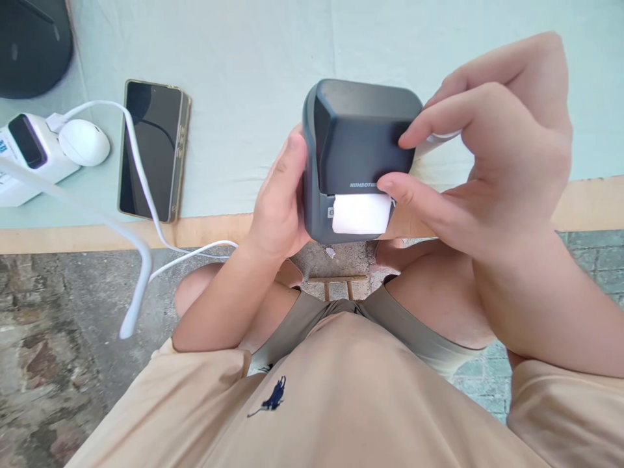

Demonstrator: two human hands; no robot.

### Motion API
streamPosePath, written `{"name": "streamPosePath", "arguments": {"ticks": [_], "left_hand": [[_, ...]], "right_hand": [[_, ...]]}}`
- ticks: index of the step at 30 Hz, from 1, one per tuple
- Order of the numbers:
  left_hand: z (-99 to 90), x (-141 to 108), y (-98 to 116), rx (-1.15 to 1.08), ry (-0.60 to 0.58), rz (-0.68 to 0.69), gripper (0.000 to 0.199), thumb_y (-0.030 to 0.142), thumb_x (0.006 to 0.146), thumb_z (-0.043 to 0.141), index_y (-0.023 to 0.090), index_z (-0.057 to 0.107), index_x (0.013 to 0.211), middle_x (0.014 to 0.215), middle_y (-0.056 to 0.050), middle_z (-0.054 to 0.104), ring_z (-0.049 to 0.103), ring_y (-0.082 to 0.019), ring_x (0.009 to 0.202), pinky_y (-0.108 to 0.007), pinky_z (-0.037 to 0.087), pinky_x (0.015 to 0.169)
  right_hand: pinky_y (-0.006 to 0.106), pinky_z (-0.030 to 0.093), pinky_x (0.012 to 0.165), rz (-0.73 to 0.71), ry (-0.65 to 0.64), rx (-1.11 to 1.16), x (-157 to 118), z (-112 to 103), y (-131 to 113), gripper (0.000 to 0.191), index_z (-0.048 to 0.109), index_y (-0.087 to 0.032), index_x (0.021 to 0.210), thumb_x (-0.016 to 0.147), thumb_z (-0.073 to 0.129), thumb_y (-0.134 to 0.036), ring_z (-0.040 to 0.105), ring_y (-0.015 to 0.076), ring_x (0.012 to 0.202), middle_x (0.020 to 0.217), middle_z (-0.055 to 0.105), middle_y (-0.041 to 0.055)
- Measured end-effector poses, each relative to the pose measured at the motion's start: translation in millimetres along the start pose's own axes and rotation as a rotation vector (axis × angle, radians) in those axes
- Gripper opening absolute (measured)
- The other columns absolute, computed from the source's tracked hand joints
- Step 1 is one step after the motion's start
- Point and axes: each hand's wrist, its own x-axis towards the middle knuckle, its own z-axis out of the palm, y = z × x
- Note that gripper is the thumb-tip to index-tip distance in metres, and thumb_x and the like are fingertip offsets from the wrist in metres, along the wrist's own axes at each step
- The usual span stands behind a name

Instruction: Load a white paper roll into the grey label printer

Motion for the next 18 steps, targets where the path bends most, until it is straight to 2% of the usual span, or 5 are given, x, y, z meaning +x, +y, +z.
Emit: {"name": "streamPosePath", "arguments": {"ticks": [3, 6, 10, 15, 18], "left_hand": [[-0.7, 1.0, -0.4, 0.011, 0.048, -0.032, 0.043, 0.049, 0.090, 0.033, 0.020, 0.060, 0.106, 0.102, -0.005, 0.066, 0.046, -0.023, 0.130, -0.039, 0.043, 0.105], [-2.0, 0.8, -1.2, 0.035, 0.080, -0.031, 0.044, 0.053, 0.089, 0.036, 0.021, 0.062, 0.104, 0.100, -0.005, 0.067, 0.047, -0.022, 0.129, -0.035, 0.042, 0.106], [-3.4, -0.3, -0.5, 0.035, 0.116, 0.015, 0.036, 0.047, 0.090, 0.038, 0.021, 0.064, 0.096, 0.091, -0.002, 0.067, 0.053, -0.020, 0.123, -0.034, 0.043, 0.105], [-5.2, 0.2, -0.4, -0.051, 0.082, 0.002, 0.034, 0.041, 0.092, 0.037, 0.020, 0.062, 0.096, 0.088, -0.001, 0.066, 0.057, -0.019, 0.117, -0.036, 0.046, 0.102], [-5.0, 1.3, -0.9, -0.078, 0.079, 0.014, 0.034, 0.041, 0.093, 0.036, 0.019, 0.062, 0.098, 0.088, 0.000, 0.066, 0.059, -0.018, 0.114, -0.035, 0.046, 0.102]], "right_hand": [[0.036, 0.044, 0.084, -0.020, 0.007, 0.000, 1.6, 1.0, 1.0, 0.032, 0.058, -0.019, 0.091, 0.076, 0.059, -0.047, 0.050, 0.0165, 0.096, 0.092, 0.053, 0.0084], [0.035, 0.044, 0.083, -0.046, 0.005, 0.016, 2.3, 1.5, 0.6, 0.031, 0.058, -0.017, 0.091, 0.077, 0.059, -0.044, 0.051, 0.0163, 0.095, 0.092, 0.052, 0.0101], [0.035, 0.045, 0.082, -0.099, 0.022, 0.061, 1.7, 1.3, -1.0, 0.033, 0.058, -0.015, 0.092, 0.075, 0.061, -0.043, 0.050, 0.0169, 0.095, 0.092, 0.050, 0.0112], [0.033, 0.047, 0.084, -0.132, 0.000, 0.081, 0.8, -2.8, 0.3, 0.044, 0.054, -0.014, 0.105, 0.074, 0.062, -0.044, 0.049, 0.0170, 0.099, 0.097, 0.051, 0.0110], [0.032, 0.047, 0.084, -0.134, 0.008, 0.075, 1.0, -4.2, 3.4, 0.046, 0.054, -0.015, 0.107, 0.073, 0.063, -0.045, 0.049, 0.0168, 0.101, 0.099, 0.051, 0.0106]]}}
